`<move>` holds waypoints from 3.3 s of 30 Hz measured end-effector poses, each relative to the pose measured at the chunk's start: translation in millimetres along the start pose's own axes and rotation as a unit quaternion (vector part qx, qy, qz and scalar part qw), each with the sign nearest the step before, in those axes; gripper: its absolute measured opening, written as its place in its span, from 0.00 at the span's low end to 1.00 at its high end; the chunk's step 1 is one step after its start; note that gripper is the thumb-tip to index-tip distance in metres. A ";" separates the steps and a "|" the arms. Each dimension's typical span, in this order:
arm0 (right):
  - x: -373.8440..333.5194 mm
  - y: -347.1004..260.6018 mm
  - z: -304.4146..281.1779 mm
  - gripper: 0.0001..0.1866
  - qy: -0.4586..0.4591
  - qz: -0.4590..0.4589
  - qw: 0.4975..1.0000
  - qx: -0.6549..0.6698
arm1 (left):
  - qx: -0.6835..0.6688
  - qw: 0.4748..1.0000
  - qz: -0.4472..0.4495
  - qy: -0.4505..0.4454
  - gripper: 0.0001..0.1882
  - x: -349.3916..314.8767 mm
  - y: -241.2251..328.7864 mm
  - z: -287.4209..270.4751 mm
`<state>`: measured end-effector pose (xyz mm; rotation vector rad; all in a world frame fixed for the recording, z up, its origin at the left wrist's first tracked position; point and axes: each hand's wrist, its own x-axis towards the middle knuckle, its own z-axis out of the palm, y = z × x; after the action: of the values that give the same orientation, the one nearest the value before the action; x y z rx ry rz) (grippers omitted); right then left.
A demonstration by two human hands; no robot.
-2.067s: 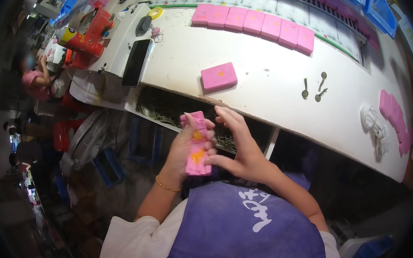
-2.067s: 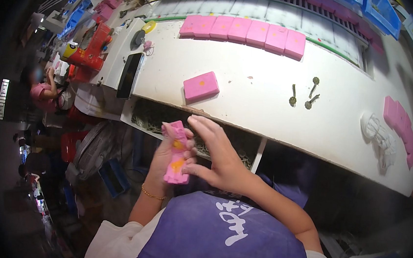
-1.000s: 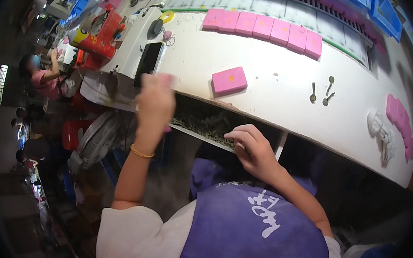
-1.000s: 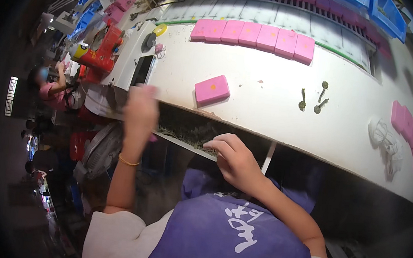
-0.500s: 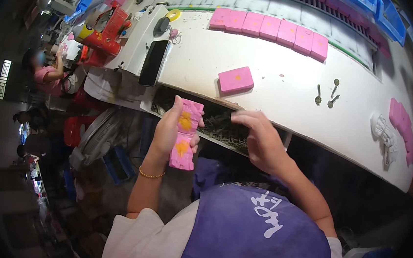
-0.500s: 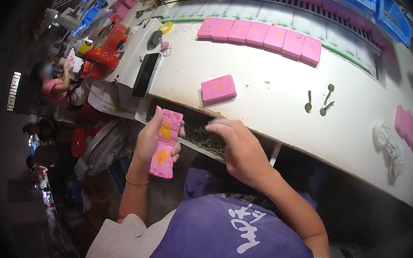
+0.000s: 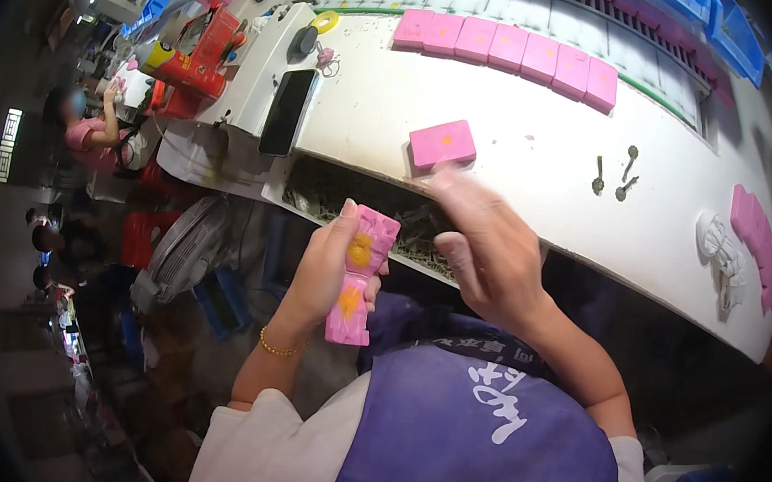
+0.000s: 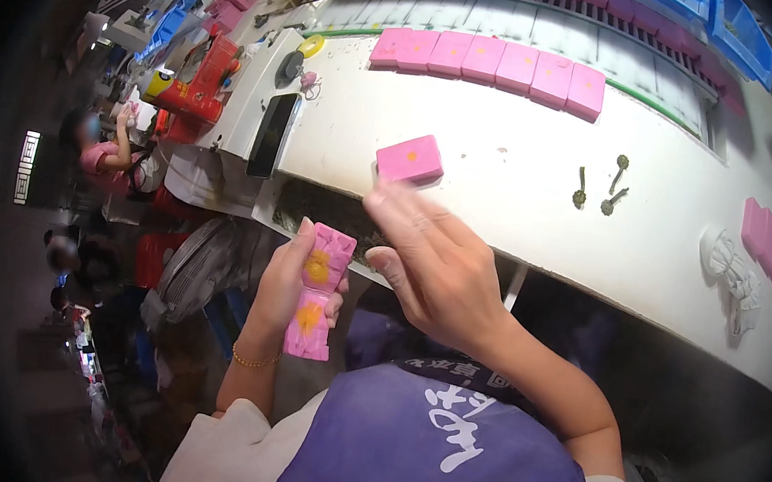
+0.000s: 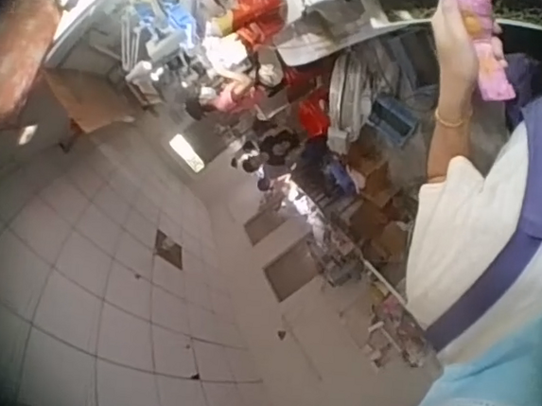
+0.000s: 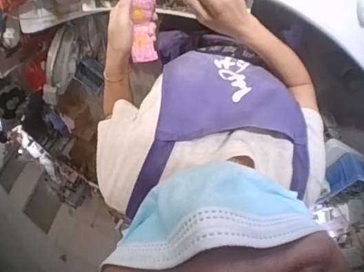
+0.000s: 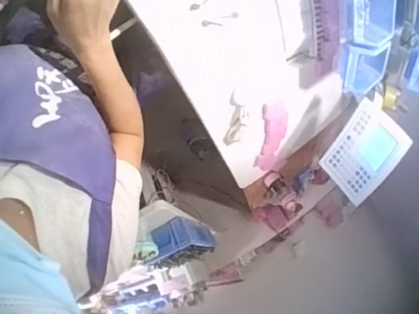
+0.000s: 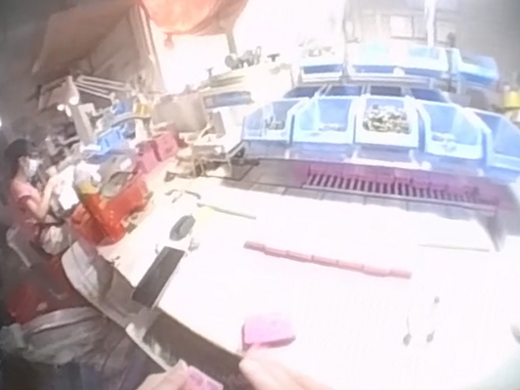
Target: Manually assembling small components into pink plastic housings at a production station.
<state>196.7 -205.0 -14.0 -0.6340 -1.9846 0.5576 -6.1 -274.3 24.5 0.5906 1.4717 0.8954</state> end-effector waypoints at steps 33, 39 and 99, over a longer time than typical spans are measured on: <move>-21.3 -7.7 43.3 0.05 0.001 0.346 0.720 0.601 | 0.118 0.968 0.217 0.052 0.26 -15.2 -27.5 38.3; -19.8 5.7 37.2 0.06 0.062 0.399 0.744 0.533 | -0.013 0.997 0.073 -0.016 0.29 -14.0 -22.4 35.1; -20.5 -14.8 21.8 0.23 -0.078 -0.210 0.973 0.057 | 0.180 0.972 0.145 0.044 0.25 -1.3 -28.5 38.7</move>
<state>183.0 -232.0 -28.1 -0.0930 -2.1348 0.4642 36.3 -284.4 4.3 1.0663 1.6707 0.8907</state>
